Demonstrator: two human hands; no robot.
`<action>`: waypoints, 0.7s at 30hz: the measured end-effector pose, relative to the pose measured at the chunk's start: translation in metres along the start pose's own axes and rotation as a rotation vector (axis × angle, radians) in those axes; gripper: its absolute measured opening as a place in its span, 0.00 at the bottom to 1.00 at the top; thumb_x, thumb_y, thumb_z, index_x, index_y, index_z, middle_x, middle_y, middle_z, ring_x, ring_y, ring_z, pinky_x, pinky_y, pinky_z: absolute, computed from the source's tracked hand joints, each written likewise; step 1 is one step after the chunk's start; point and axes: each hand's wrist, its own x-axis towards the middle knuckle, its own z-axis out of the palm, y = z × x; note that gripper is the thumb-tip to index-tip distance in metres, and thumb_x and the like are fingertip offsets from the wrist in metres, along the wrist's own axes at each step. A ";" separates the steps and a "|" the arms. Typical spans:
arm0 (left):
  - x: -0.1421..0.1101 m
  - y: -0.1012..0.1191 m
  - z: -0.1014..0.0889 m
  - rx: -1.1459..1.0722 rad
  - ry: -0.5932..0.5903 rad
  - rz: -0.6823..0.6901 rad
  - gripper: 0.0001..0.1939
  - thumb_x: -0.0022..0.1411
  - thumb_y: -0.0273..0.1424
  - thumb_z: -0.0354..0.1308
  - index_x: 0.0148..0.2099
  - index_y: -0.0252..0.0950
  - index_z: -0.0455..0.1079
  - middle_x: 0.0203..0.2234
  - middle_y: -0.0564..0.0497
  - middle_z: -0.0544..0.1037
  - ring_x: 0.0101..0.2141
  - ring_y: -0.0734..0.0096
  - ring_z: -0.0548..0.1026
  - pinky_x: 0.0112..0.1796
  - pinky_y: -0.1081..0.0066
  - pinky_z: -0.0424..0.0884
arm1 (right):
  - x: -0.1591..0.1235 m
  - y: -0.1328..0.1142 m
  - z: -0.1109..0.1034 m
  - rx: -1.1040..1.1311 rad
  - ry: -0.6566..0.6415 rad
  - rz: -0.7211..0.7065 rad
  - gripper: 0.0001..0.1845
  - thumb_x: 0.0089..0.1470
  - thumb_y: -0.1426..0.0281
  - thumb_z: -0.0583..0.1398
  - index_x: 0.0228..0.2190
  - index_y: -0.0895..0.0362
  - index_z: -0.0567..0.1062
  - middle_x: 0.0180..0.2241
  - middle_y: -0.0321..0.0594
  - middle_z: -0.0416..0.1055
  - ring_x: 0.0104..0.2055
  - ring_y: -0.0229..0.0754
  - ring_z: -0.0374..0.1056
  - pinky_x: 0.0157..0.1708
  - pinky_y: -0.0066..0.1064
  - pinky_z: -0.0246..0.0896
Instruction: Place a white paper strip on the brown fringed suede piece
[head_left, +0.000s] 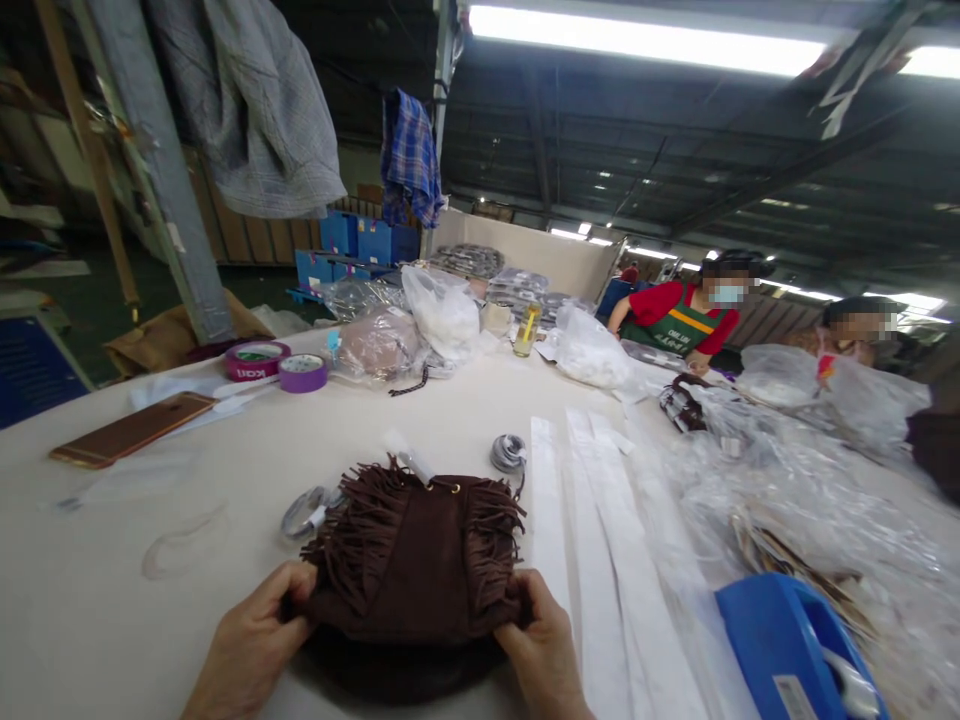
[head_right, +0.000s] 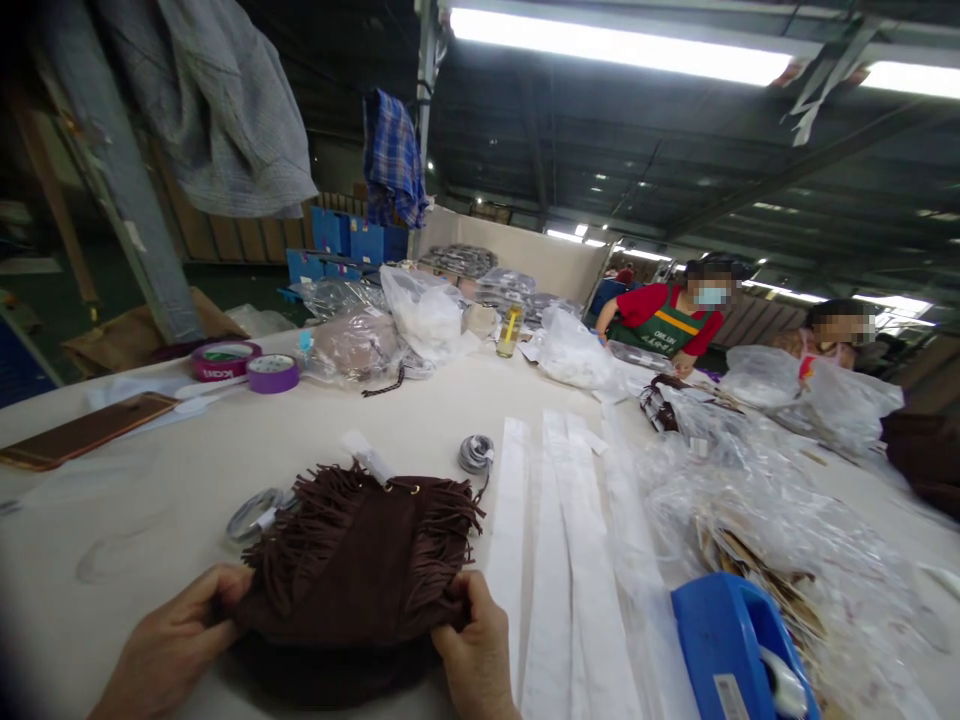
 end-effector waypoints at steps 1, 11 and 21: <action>-0.001 0.000 -0.001 0.011 -0.010 -0.021 0.11 0.40 0.37 0.57 0.21 0.38 0.58 0.19 0.57 0.66 0.24 0.72 0.65 0.28 0.78 0.64 | -0.001 0.001 -0.001 -0.012 -0.014 -0.001 0.05 0.38 0.74 0.55 0.24 0.56 0.65 0.22 0.30 0.62 0.25 0.36 0.56 0.26 0.24 0.52; -0.008 0.004 -0.005 0.194 -0.010 -0.101 0.11 0.38 0.38 0.49 0.20 0.39 0.50 0.16 0.59 0.58 0.21 0.75 0.59 0.24 0.78 0.60 | -0.007 0.007 -0.005 -0.121 -0.040 -0.063 0.04 0.41 0.74 0.55 0.21 0.56 0.61 0.19 0.29 0.58 0.23 0.34 0.53 0.23 0.23 0.49; -0.015 0.002 -0.006 0.541 0.072 0.228 0.10 0.49 0.35 0.43 0.20 0.40 0.48 0.12 0.60 0.57 0.14 0.76 0.60 0.17 0.77 0.59 | -0.013 0.021 -0.002 -0.297 0.018 -0.268 0.04 0.42 0.76 0.53 0.24 0.55 0.62 0.21 0.32 0.62 0.24 0.36 0.58 0.24 0.23 0.53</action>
